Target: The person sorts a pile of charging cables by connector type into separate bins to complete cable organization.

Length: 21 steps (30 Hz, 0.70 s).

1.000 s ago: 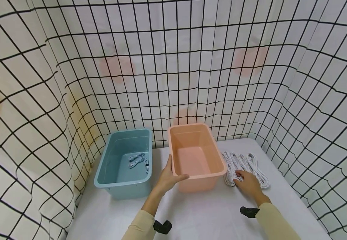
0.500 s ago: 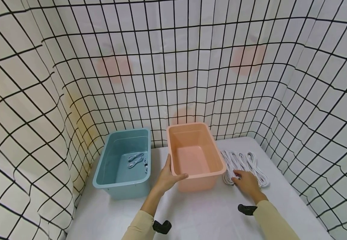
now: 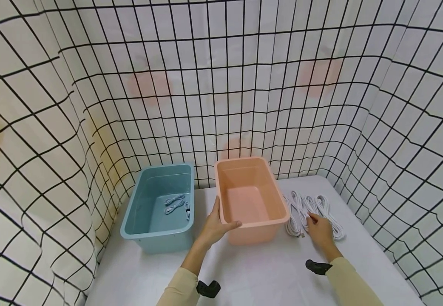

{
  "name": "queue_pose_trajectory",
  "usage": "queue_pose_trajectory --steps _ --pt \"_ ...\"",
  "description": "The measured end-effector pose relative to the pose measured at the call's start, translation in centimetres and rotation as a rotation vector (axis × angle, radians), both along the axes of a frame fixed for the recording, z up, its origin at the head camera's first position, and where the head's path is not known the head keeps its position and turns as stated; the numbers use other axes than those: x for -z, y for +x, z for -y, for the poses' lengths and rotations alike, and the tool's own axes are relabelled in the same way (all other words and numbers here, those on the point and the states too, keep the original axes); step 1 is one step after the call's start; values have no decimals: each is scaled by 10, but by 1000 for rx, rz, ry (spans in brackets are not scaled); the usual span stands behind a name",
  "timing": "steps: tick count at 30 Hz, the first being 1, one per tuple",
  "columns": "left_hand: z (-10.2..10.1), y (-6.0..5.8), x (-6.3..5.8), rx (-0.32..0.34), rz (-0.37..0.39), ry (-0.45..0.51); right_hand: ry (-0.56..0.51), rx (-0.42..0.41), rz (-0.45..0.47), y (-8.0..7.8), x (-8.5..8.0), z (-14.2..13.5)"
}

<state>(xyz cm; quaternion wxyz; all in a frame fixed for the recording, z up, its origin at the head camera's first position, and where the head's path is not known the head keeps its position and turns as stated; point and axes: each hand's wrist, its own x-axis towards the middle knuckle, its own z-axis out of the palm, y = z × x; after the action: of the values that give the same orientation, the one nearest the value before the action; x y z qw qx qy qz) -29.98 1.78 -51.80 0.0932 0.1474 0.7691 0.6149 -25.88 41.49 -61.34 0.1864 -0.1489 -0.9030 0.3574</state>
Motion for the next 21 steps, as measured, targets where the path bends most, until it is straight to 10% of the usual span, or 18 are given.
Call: queue_pose_trajectory --steps 21 --pt "2 1 -2 4 -5 -22 -170 78 19 -2 -50 -13"
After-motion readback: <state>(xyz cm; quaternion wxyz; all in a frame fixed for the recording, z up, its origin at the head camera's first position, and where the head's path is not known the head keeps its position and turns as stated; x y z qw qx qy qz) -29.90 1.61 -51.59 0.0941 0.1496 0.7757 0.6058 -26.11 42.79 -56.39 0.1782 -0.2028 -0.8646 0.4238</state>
